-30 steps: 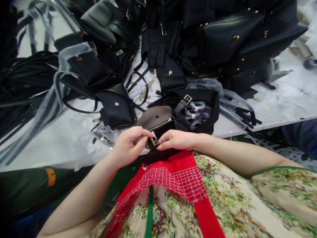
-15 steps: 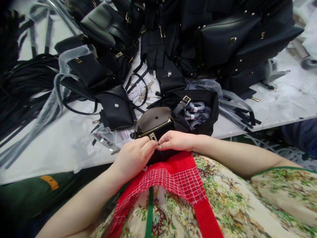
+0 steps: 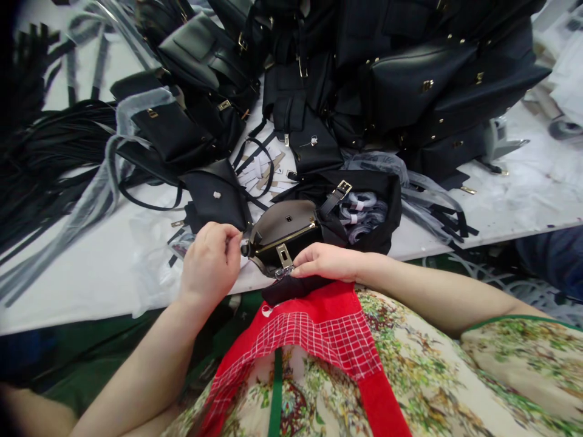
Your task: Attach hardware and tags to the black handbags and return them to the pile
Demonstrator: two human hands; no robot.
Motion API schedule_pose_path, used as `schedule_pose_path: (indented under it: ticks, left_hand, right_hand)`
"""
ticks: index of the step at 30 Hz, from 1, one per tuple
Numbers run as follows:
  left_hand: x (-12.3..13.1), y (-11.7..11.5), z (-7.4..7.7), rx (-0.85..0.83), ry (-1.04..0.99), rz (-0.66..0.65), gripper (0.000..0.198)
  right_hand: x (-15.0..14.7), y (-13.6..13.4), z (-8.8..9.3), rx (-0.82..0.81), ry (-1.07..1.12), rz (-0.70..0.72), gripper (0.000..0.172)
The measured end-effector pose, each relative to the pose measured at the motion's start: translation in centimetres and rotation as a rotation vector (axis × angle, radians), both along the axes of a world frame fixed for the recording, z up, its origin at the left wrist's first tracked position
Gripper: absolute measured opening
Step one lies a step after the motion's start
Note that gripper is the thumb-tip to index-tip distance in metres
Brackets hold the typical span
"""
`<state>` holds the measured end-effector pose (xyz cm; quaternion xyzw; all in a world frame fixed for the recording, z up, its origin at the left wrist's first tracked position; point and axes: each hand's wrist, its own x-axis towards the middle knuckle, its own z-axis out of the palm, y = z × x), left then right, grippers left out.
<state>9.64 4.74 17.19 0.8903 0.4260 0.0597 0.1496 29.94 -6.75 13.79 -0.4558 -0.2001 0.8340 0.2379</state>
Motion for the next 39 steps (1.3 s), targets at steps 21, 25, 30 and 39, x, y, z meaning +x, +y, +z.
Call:
schedule_pose_path:
  ticks: [21, 25, 30, 39]
  left_hand:
    - [-0.3, -1.5, -1.3, -0.552, -0.424, 0.164, 0.01]
    - [-1.0, -1.6, -1.5, -0.57, -0.496, 0.087, 0.021]
    - [-0.4, -3.2, -1.2, -0.509, -0.473, -0.114, 0.017]
    - [1.2, -4.7, -0.1, -0.08, 0.013, -0.527, 0.02]
  right_hand:
    - [-0.4, 0.0, -0.3, -0.02, -0.078, -0.094, 0.035]
    - [-0.3, 0.0, -0.6, -0.036, -0.086, -0.096, 0.036]
    - [-0.4, 0.2, -0.6, -0.021, -0.135, -0.082, 0.038]
    - [-0.4, 0.2, -0.7, 0.032, -0.18, -0.056, 0.037]
